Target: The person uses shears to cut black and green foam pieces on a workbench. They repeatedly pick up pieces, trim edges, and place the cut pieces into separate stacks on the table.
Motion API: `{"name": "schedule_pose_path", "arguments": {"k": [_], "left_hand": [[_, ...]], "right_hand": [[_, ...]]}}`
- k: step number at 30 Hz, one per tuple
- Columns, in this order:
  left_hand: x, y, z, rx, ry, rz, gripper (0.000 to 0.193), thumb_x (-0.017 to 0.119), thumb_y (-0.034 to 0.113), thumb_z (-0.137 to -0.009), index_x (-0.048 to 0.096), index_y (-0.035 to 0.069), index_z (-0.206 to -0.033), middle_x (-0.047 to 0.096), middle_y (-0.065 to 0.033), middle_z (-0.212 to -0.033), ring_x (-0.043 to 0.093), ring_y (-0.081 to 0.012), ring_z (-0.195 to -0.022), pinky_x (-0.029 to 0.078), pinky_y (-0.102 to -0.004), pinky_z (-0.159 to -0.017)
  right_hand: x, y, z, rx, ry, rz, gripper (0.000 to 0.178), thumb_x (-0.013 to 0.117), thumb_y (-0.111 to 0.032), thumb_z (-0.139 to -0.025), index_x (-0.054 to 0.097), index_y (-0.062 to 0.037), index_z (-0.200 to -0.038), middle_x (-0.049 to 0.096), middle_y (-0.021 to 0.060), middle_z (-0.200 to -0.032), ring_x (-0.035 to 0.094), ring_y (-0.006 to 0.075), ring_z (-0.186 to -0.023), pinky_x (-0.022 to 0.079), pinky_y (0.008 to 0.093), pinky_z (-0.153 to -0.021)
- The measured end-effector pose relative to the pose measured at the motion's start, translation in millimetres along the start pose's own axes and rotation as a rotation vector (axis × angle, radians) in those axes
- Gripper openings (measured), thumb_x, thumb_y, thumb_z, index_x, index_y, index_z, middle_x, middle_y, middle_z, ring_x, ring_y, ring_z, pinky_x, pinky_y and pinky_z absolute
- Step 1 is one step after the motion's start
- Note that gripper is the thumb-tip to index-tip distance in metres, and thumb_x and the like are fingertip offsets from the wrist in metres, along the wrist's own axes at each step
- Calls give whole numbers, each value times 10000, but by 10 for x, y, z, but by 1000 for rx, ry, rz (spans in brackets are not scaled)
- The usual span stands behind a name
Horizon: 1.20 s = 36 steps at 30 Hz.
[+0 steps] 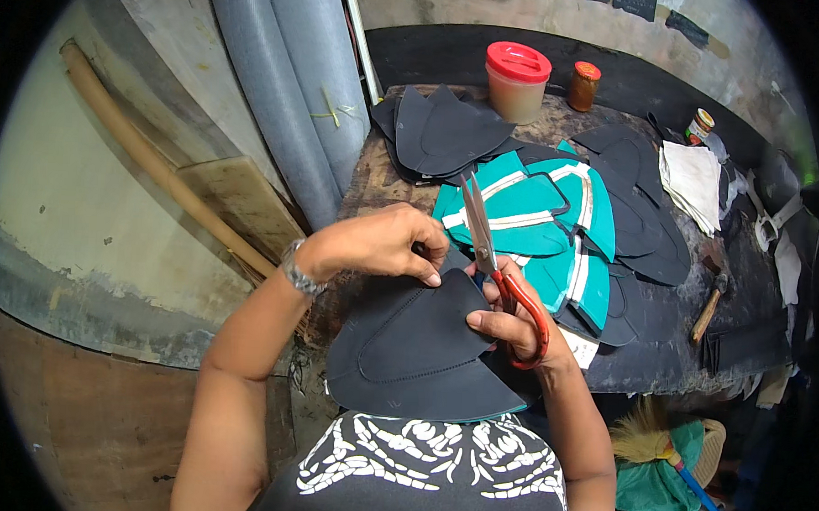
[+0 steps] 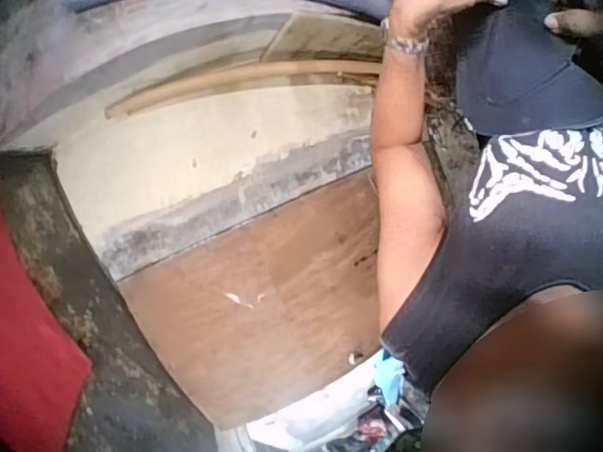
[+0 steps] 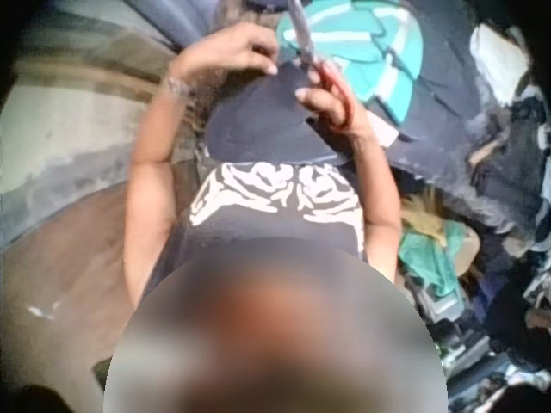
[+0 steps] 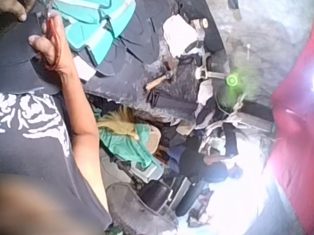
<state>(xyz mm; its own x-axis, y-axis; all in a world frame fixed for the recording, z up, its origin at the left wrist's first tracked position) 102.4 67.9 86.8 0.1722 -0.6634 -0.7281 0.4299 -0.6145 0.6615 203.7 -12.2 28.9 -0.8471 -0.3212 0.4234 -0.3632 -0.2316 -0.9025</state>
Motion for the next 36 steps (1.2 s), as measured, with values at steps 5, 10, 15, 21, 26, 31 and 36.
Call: {"name": "schedule_pose_path", "arguments": {"k": [5, 10, 15, 21, 26, 31, 36], "left_hand": [[116, -272, -172, -164, -312, 591, 240, 783, 178, -841, 640, -14, -863, 661, -24, -729, 614, -68, -634, 475, -199, -572], [401, -442, -137, -143, -506, 1152, 192, 758, 119, -852, 642, -18, -920, 675, -38, -801, 651, -59, -686, 501, -176, -584], [682, -738, 190, -117, -140, 1096, 296, 715, 136, -895, 606, -32, -1113, 664, -94, -1043, 647, -105, -883, 532, -241, -727], [434, -898, 740, -291, 421, 1008, 451, 700, 187, -919, 545, -16, -1290, 629, -119, -1232, 616, -132, -1067, 538, -294, -866], [308, -398, 894, -51, 340, 1353, 556, 707, 126, -907, 441, -4, -1378, 631, -126, -1231, 615, -170, -1118, 511, -304, -947], [395, -606, 998, -109, 587, 1500, 573, 657, 68, -927, 396, -6, -1432, 592, -138, -1309, 636, -195, -1121, 524, -310, -965], [364, -783, 1069, 31, 656, 1694, 555, 553, 84, -986, 327, -14, -1483, 553, -160, -1363, 634, -188, -1122, 521, -290, -968]], "right_hand": [[53, 33, 37, -41, -12, -62, 617, 743, -137, -770, 429, -70, -1297, 351, -42, -827, 426, 68, -671, 400, 218, -541], [-5, -48, 85, -114, 52, -139, 674, 721, -101, -748, 389, -46, -1332, 426, -12, -830, 489, 83, -732, 440, 232, -622], [-120, -213, 178, -260, 118, -258, 704, 696, -68, -732, 351, -13, -1343, 606, 135, -1033, 618, 188, -958, 486, 315, -871], [-116, -236, 227, -230, 166, -270, 676, 674, -61, -756, 350, -27, -1348, 621, 135, -1007, 631, 195, -960, 497, 319, -860], [-57, -227, 135, -171, 230, -160, 596, 656, -83, -818, 371, -32, -1338, 607, 105, -905, 599, 162, -783, 496, 284, -668], [40, -76, 140, -58, 133, -408, 435, 509, -310, -996, 420, -48, -1332, 578, 121, -842, 530, 166, -619, 450, 282, -484], [256, 48, 264, 165, -206, -839, 664, 278, -599, -1019, 385, -33, -1349, 560, 210, -893, 528, 224, -578, 452, 306, -413]]}}
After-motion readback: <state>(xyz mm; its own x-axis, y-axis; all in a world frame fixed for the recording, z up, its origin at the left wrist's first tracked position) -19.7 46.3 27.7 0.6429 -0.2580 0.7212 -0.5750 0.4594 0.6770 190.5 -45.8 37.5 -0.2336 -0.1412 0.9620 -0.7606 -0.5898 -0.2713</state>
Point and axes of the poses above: each hand's wrist, its own z-axis away from the middle knuckle, its own x-axis out of the palm, y = z × x, the point moved 9 cm from there along -z, towards the middle knuckle
